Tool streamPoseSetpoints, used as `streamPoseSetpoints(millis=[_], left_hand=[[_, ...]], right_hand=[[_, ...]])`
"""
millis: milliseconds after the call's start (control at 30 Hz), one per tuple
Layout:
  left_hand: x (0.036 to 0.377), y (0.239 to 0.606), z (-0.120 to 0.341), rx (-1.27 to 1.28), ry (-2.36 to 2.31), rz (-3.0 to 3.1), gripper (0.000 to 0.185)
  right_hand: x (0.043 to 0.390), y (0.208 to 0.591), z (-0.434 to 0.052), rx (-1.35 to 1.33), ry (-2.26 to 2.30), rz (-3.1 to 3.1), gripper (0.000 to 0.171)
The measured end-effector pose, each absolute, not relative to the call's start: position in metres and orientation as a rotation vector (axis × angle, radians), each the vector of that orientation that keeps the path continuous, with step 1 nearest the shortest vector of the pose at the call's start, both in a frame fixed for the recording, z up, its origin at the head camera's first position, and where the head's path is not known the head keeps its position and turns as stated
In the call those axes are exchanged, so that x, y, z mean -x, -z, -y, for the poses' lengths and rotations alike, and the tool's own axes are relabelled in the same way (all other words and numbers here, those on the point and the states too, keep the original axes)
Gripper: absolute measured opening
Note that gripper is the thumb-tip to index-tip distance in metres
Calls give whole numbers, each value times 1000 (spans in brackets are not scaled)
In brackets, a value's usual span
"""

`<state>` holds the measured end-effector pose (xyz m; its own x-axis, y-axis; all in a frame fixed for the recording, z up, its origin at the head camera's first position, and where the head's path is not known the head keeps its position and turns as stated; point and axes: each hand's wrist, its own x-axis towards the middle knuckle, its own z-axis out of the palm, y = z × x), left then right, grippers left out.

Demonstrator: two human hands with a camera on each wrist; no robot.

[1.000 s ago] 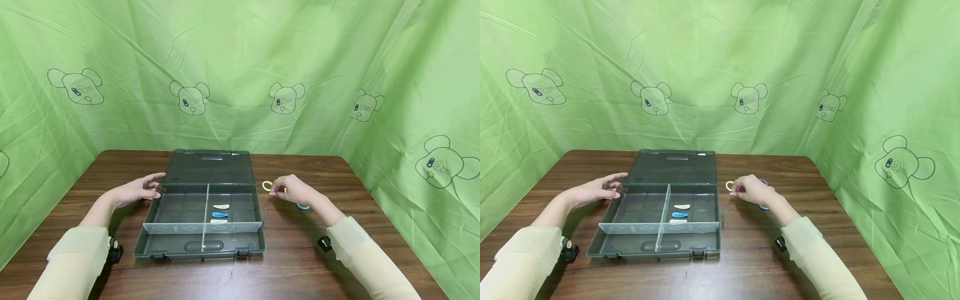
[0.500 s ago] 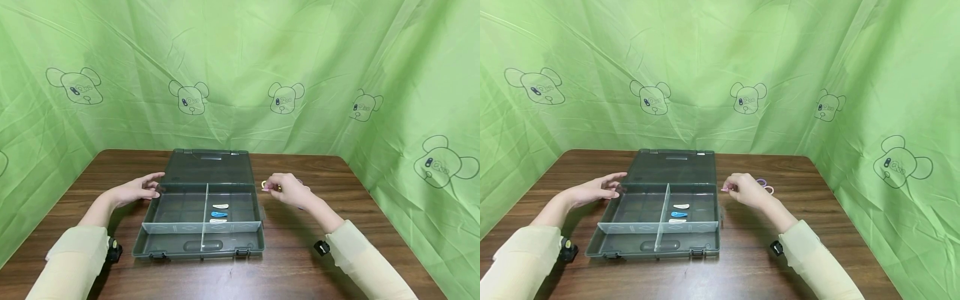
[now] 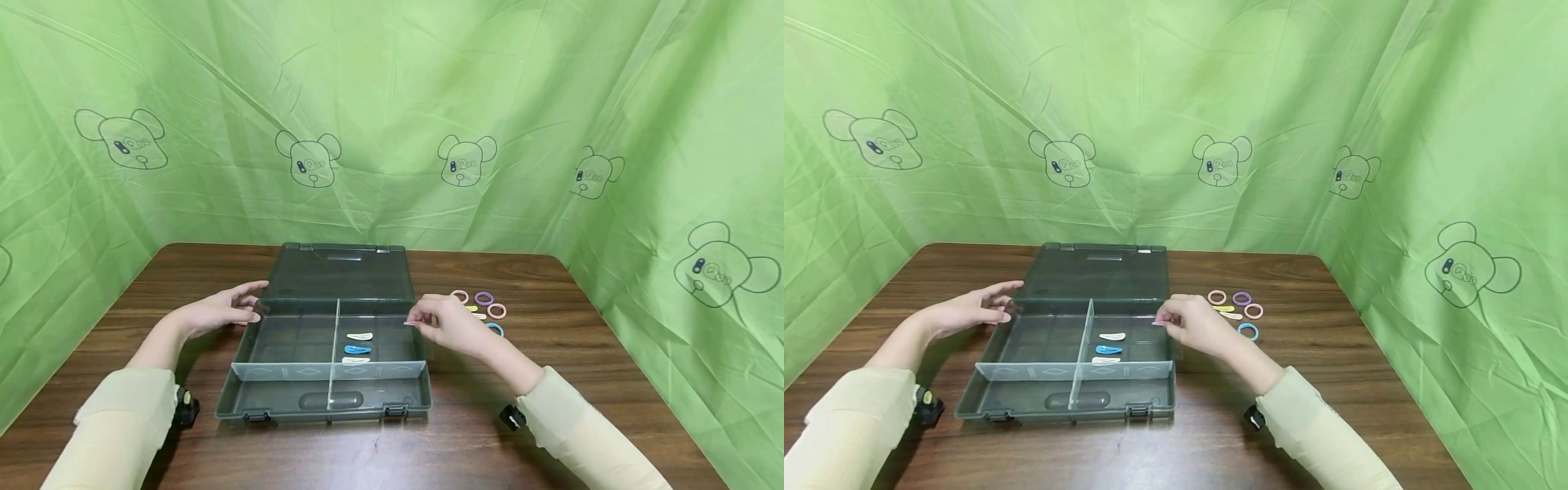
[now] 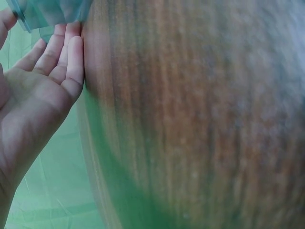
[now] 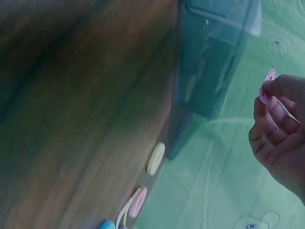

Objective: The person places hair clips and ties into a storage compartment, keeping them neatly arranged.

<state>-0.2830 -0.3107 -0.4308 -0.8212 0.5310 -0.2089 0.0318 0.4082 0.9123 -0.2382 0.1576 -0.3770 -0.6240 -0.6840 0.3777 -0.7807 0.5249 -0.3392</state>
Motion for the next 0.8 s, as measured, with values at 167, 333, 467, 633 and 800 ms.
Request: streamPoseSetpoints(millis=[167, 333, 467, 633, 800], left_hand=[[283, 431, 311, -478, -1412, -2188, 82], [283, 432, 311, -479, -1414, -2182, 83], [284, 432, 311, -483, -1400, -2189, 82], [286, 434, 312, -469, -1389, -2200, 81], [285, 435, 313, -474, -1383, -2210, 83]], right_hand=[[238, 381, -145, -1299, -701, 2574, 9], [239, 383, -137, -1410, -710, 2602, 6], [242, 385, -134, -1487, -723, 2628, 8], [246, 389, -131, -1524, -719, 2634, 7], [248, 391, -127, -1565, -703, 2668, 7]])
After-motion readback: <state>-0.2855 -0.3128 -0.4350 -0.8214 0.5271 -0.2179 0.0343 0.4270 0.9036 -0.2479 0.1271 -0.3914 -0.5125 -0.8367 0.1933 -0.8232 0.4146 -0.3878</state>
